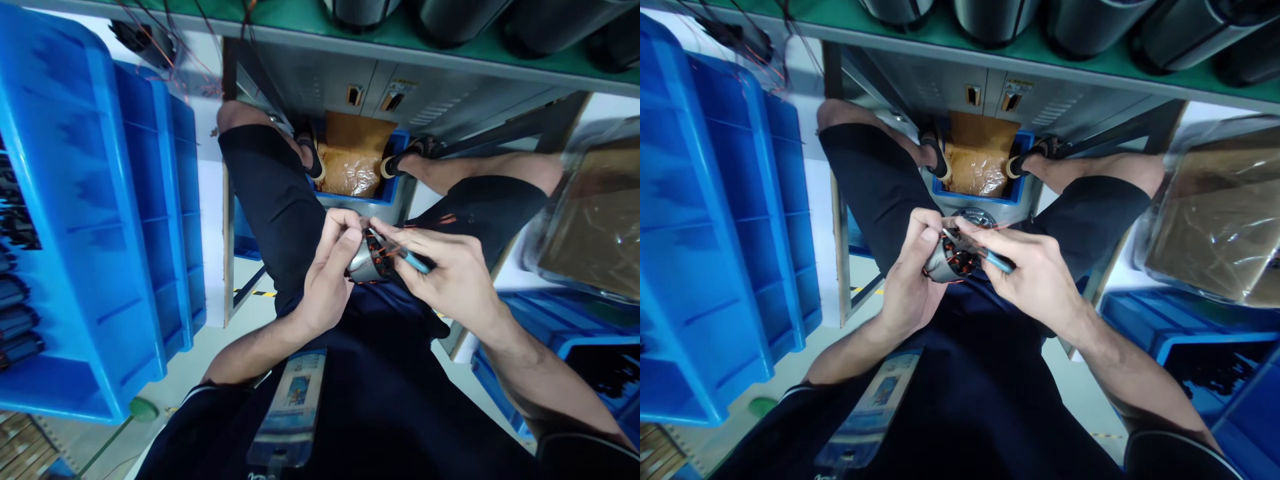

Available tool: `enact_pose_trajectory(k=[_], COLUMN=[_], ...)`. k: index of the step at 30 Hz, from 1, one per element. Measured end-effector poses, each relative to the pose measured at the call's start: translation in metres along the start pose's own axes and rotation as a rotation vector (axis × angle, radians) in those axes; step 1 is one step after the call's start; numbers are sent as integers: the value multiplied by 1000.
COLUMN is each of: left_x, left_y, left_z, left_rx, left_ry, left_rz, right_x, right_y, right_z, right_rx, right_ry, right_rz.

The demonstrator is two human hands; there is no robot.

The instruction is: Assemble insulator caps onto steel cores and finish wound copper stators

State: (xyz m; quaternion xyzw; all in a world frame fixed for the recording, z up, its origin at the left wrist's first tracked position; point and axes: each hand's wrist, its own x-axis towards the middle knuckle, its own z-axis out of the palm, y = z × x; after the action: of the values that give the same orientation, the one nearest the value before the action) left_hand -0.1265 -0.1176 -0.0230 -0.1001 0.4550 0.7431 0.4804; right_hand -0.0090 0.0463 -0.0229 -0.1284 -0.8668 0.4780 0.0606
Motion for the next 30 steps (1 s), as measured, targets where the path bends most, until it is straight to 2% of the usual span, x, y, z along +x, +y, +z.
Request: enact_pose_trajectory(k=[4, 7, 12, 17, 21, 30], left_x=[5, 5, 1, -3, -5, -11], left_y=[0, 2, 8, 8, 8, 9], left_z=[-4, -6, -7, -3, 1, 7], left_rx=[-17, -42, -75, -1, 86, 99], left_ry=[29, 9, -63, -50, -35, -46], left_rz=[-87, -105, -100, -23, 31, 23], right_x=[6, 4, -1, -4, -4, -6], right_y=[12, 14, 6, -5, -12, -18], right_z=[1, -4, -15, -17, -16, -16], right_rx=[154, 163, -10, -149, -162, -143], right_ry=[-48, -62, -69, -65, -35, -4], right_rz=[88, 151, 37, -16, -41, -51])
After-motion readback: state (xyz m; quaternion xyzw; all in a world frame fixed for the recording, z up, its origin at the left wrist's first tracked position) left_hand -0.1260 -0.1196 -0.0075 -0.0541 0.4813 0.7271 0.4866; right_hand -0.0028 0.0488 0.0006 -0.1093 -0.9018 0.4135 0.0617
